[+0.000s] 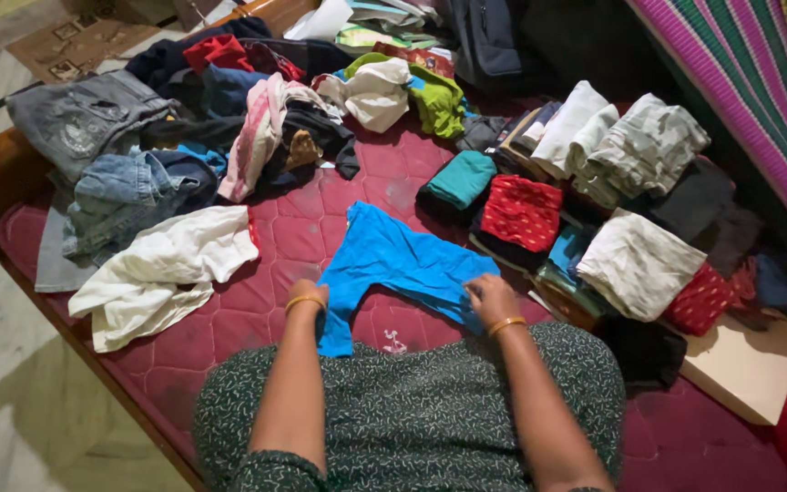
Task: The person sits on a bed and folds several garments one by one, including a blue shirt, dark pants, a patterned top, a white shirt, and a tan top. Each item is smoothed, folded into a compact rectangle, and placed into a growing stack on the right side of the bed.
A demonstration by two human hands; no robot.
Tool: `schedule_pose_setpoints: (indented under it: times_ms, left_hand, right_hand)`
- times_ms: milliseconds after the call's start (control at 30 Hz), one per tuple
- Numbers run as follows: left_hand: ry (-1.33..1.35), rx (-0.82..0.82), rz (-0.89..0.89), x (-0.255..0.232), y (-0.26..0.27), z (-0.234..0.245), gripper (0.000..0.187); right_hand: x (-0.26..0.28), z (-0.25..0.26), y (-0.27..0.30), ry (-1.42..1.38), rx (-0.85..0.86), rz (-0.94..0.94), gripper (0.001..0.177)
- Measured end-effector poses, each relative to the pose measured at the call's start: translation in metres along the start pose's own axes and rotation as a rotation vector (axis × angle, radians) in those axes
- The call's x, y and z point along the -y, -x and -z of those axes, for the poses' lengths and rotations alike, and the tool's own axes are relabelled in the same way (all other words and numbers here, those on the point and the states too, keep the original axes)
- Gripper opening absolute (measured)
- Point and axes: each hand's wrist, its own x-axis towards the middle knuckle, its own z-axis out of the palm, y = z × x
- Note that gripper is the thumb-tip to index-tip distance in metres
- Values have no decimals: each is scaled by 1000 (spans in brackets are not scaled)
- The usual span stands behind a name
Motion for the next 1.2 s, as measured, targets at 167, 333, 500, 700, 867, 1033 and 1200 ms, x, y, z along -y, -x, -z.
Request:
schedule_pose_setpoints:
  times_ms: [167, 333, 500, 700, 867, 1033, 1200]
  left_hand:
    - [74, -131, 15, 7, 12, 20, 48]
    - [122, -236, 118, 0, 41, 49, 40]
    - [-100, -385, 12, -20, 63, 55, 43]
    - [116, -628, -918, -55, 81, 36, 20]
    - [-131, -212, -1209, -90, 141, -3, 30]
    - [-261, -241, -1232, -93, 150, -18, 47]
    - [-140, -150, -1158, -87, 126, -26, 62]
  right_hand:
    - [0, -11, 0, 118, 194, -34, 16]
    - [8, -11, 0, 94, 13, -51, 11]
    - [13, 3, -3, -10, -156, -8, 10]
    - [-2, -5, 1, -86, 14, 6, 16]
    - [7, -4, -4, -122, -18, -96, 14]
    - [35, 28, -4, -136, -264, 136, 9]
    - [57, 47, -5, -163, -233, 94, 18]
